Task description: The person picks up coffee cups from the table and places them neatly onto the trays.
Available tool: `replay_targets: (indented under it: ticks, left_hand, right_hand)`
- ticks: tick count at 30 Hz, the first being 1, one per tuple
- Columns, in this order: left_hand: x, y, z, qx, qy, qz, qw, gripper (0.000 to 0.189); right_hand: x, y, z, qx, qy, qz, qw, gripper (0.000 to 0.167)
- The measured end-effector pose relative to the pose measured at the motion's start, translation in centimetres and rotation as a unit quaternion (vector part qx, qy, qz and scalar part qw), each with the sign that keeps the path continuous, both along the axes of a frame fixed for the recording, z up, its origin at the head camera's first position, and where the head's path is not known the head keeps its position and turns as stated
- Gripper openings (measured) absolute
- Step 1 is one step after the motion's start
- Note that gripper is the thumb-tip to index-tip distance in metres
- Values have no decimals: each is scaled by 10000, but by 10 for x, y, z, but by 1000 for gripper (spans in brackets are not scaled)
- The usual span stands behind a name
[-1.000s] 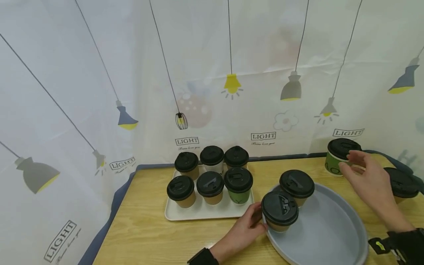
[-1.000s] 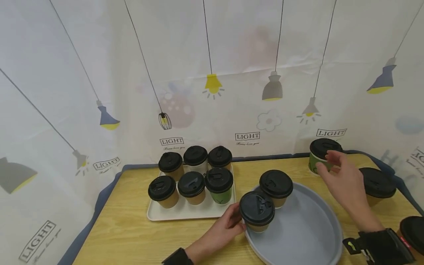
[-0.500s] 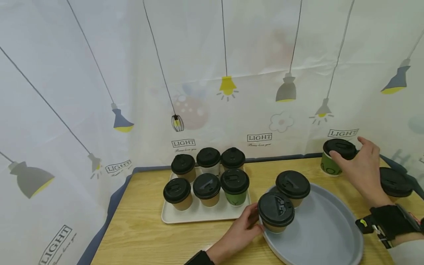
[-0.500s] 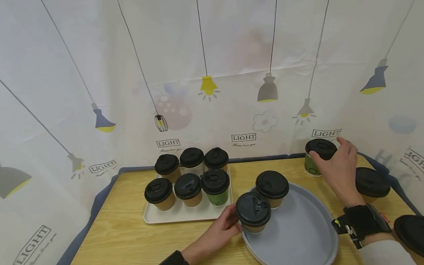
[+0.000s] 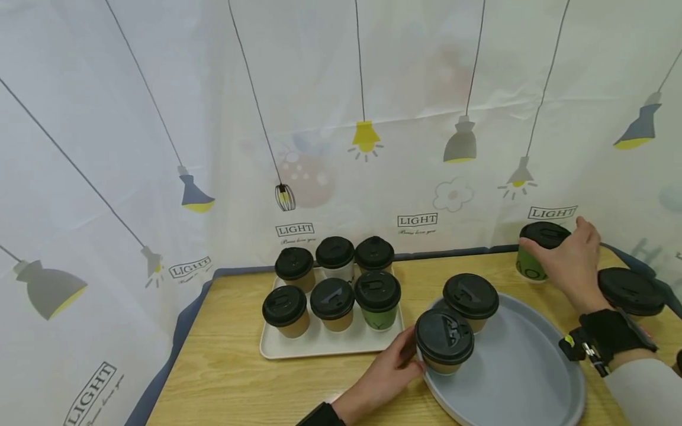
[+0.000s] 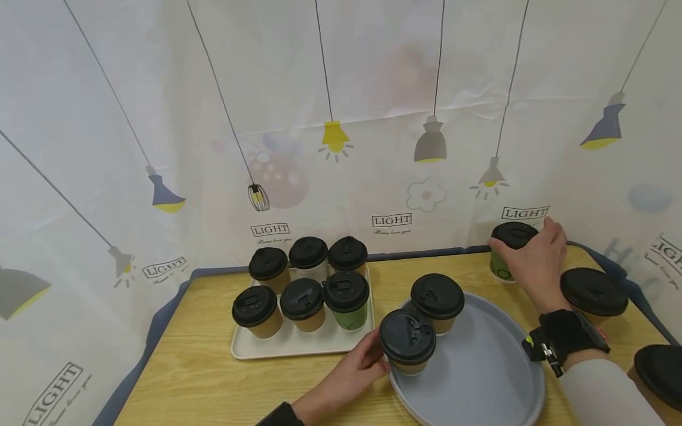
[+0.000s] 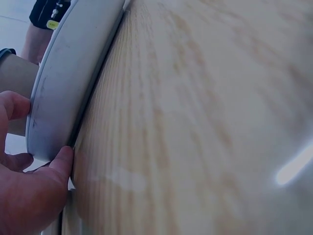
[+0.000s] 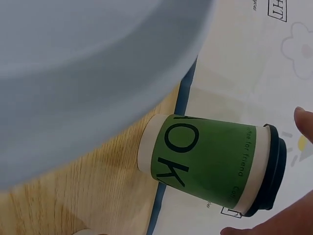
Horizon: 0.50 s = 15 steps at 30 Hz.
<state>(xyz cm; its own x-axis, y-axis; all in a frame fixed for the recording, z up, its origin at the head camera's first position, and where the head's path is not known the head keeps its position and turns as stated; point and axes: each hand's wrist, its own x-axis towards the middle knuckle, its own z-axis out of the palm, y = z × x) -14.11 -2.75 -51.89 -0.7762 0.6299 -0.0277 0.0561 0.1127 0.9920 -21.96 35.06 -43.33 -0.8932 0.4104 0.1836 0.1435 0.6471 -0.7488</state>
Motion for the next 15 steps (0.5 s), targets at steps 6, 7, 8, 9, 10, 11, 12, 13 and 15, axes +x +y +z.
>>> replay_targets:
  ticks: [6, 7, 8, 9, 10, 11, 12, 13, 15]
  left_hand:
    - [1, -4, -2, 19, 41, 2, 10000, 70]
    - [1, -5, -2, 22, 25, 0, 10000, 70]
    - [1, -5, -2, 26, 17, -5, 10000, 69]
    - [1, -5, -2, 17, 8, -9, 10000, 68]
    - [1, -5, -1, 21, 12, -15, 10000, 68]
    - [1, -4, -1, 30, 13, -24, 10000, 68]
    - [1, -4, -1, 35, 15, -28, 10000, 67]
    - [1, -3, 0, 39, 31, -38, 10000, 67]
    - [1, -3, 1, 50, 59, -49, 10000, 67]
  right_hand:
    - [-9, -4, -3, -11, -296, -18, 9996, 116]
    - [-9, -5, -4, -16, -369, -19, 9993, 118]
    - [-10, -6, -4, -24, -458, -15, 9989, 119]
    - [-11, -6, -4, -33, -547, 2, 9985, 121]
    - [-11, -6, -4, -50, -630, 23, 9980, 122]
    - [-11, -6, -4, -61, -718, 44, 9974, 124]
    - [-11, -6, -4, -57, -786, 52, 9969, 124]
    - [-12, -5, -3, -35, -837, 54, 9965, 125]
    - [-12, -4, -3, -2, -873, 57, 9962, 125]
